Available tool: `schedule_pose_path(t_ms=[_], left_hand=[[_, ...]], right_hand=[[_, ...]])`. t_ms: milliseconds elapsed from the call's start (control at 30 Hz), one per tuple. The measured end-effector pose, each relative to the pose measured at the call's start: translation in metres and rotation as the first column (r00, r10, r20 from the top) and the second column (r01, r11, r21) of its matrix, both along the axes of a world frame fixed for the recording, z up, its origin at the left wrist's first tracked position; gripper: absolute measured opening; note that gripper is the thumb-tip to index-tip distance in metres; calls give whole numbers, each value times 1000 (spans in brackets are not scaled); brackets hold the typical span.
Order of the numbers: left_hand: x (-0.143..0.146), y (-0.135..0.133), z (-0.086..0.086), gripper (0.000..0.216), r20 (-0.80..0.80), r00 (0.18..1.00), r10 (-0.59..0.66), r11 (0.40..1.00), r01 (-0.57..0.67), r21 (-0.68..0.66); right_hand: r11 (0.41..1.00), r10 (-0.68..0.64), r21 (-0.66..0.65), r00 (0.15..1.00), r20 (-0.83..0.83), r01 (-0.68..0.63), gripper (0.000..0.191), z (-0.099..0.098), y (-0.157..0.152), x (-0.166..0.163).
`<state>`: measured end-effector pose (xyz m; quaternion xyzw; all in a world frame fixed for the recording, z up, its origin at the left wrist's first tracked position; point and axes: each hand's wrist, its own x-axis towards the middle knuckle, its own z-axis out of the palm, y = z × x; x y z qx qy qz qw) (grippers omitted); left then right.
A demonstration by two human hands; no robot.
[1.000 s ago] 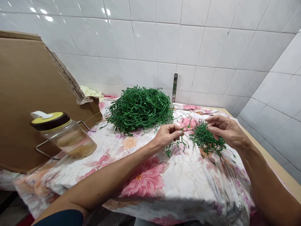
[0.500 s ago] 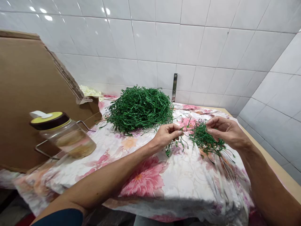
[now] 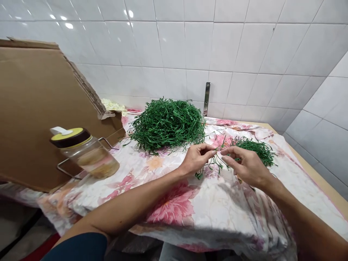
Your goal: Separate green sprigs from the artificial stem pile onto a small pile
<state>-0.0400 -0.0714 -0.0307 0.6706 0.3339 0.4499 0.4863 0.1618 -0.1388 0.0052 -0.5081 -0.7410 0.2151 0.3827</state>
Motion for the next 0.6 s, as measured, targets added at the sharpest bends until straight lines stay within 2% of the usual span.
schedule_pose_path(t_ms=[67, 133, 233, 367, 467, 600], left_hand=[[1, -6, 1, 29, -36, 999, 5, 999, -3, 44], [2, -10, 1, 29, -55, 998, -6, 998, 10, 68], [3, -13, 0, 26, -73, 997, -17, 996, 23, 86], [3, -14, -3, 17, -117, 992, 38, 984, -17, 178], [2, -14, -2, 15, -165, 984, 73, 975, -36, 220], [3, -14, -1, 19, -174, 985, 18, 990, 6, 141]], right_hand=[[1000, -20, -11, 997, 77, 21, 32, -7, 3, -6], [998, 0, -64, 997, 75, 4, 31, -13, 8, -7], [973, 39, -227, 998, -45, -48, 36, -16, 11, -8], [910, -24, -410, 979, -204, -63, 44, -15, 13, -12], [903, -34, -421, 959, -280, -90, 42, -20, 17, -14], [878, 82, -428, 947, -310, -216, 33, -32, 23, -13]])
